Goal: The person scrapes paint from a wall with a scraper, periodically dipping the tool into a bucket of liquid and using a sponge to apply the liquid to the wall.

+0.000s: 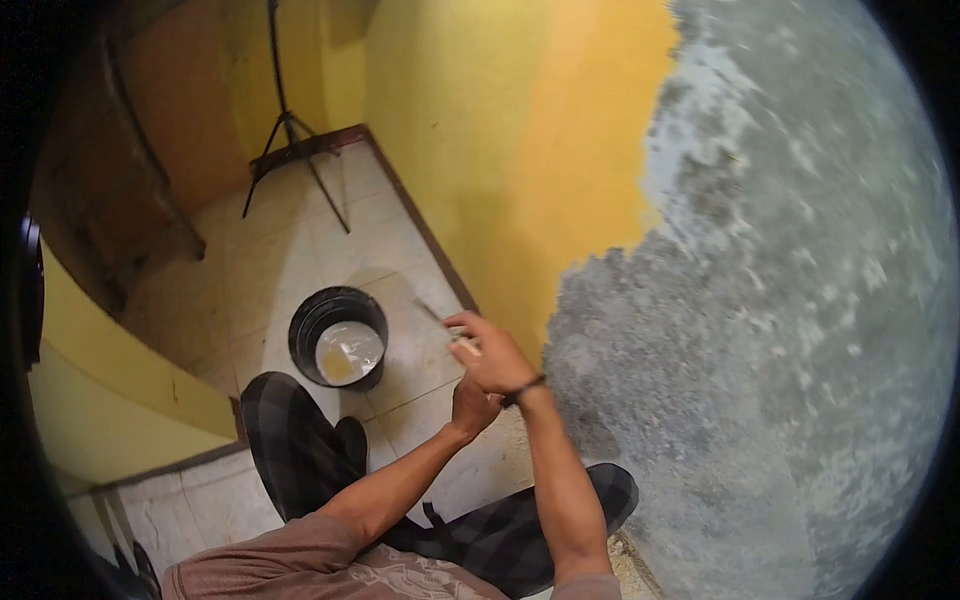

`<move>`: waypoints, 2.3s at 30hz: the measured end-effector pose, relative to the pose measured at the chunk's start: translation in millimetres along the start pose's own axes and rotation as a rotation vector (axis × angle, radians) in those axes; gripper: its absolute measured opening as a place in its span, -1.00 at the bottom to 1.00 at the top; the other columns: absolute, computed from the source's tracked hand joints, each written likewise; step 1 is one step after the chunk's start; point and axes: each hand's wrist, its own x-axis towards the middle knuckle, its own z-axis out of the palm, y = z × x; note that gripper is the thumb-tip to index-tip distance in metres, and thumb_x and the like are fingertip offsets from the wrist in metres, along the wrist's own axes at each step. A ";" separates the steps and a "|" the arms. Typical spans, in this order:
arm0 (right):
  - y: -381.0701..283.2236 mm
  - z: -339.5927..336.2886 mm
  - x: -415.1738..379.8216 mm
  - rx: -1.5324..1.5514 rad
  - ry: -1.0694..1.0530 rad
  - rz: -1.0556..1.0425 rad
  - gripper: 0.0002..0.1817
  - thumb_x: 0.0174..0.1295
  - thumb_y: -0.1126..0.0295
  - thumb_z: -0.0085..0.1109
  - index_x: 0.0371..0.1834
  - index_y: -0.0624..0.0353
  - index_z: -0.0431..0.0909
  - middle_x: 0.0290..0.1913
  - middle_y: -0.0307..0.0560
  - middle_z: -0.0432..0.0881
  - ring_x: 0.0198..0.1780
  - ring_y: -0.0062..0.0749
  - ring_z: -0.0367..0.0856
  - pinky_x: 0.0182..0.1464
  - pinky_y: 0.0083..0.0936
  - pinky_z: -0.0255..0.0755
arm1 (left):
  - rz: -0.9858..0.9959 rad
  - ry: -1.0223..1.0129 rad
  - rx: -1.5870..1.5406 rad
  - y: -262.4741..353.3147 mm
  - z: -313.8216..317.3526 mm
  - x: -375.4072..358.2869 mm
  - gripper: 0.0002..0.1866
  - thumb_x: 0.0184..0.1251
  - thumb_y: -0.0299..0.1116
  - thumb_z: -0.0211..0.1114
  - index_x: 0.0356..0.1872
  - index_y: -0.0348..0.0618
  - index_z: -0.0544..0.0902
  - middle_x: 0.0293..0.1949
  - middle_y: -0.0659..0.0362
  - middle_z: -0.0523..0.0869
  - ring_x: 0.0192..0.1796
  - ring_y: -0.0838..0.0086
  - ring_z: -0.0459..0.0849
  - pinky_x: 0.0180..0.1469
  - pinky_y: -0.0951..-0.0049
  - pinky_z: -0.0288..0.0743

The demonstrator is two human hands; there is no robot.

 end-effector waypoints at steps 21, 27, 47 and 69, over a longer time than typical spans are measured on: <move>60.3 305.3 134.3 -0.790 -0.660 0.303 -0.71 0.26 0.36 0.02 -0.06 0.12 0.69 0.03 0.02 0.67 0.01 -0.11 0.69 -0.11 -0.19 0.61 | -0.639 -0.119 -0.300 -109.7 -49.0 -20.0 -0.83 0.23 -0.38 0.34 -0.21 -0.21 0.60 -0.36 0.11 0.69 -0.42 0.41 0.74 -0.44 0.45 0.56; 61.7 306.1 151.2 -0.806 -0.548 0.258 -0.73 0.22 0.37 0.06 -0.11 0.12 0.71 -0.03 0.02 0.70 -0.03 -0.16 0.70 -0.13 -0.18 0.61 | -0.824 0.002 -0.485 -123.5 -40.8 -23.3 -0.80 0.24 -0.36 0.34 -0.21 -0.23 0.58 -0.33 0.13 0.67 -0.34 0.39 0.72 -0.40 0.39 0.59; 28.3 172.4 119.2 -0.355 -0.367 0.346 -0.62 -0.06 0.39 0.15 -0.10 0.21 0.66 -0.04 0.20 0.66 -0.10 -0.04 0.69 -0.10 -0.26 0.54 | -0.646 -0.168 -0.358 -62.5 -86.1 -11.9 -0.73 0.29 -0.24 0.26 -0.19 -0.26 0.57 -0.31 0.11 0.66 -0.27 0.47 0.68 -0.36 0.40 0.59; -142.1 -140.2 -113.2 0.708 0.669 0.466 -0.51 0.40 0.40 -0.07 0.39 -0.08 0.16 -0.30 -0.21 0.41 -0.59 -0.69 0.28 -0.71 -0.77 0.11 | 1.042 -0.053 -0.142 228.6 -13.7 145.9 -0.37 -0.03 -0.58 0.34 0.18 -0.41 0.43 0.06 -0.08 0.52 0.10 0.08 0.53 0.11 0.24 0.50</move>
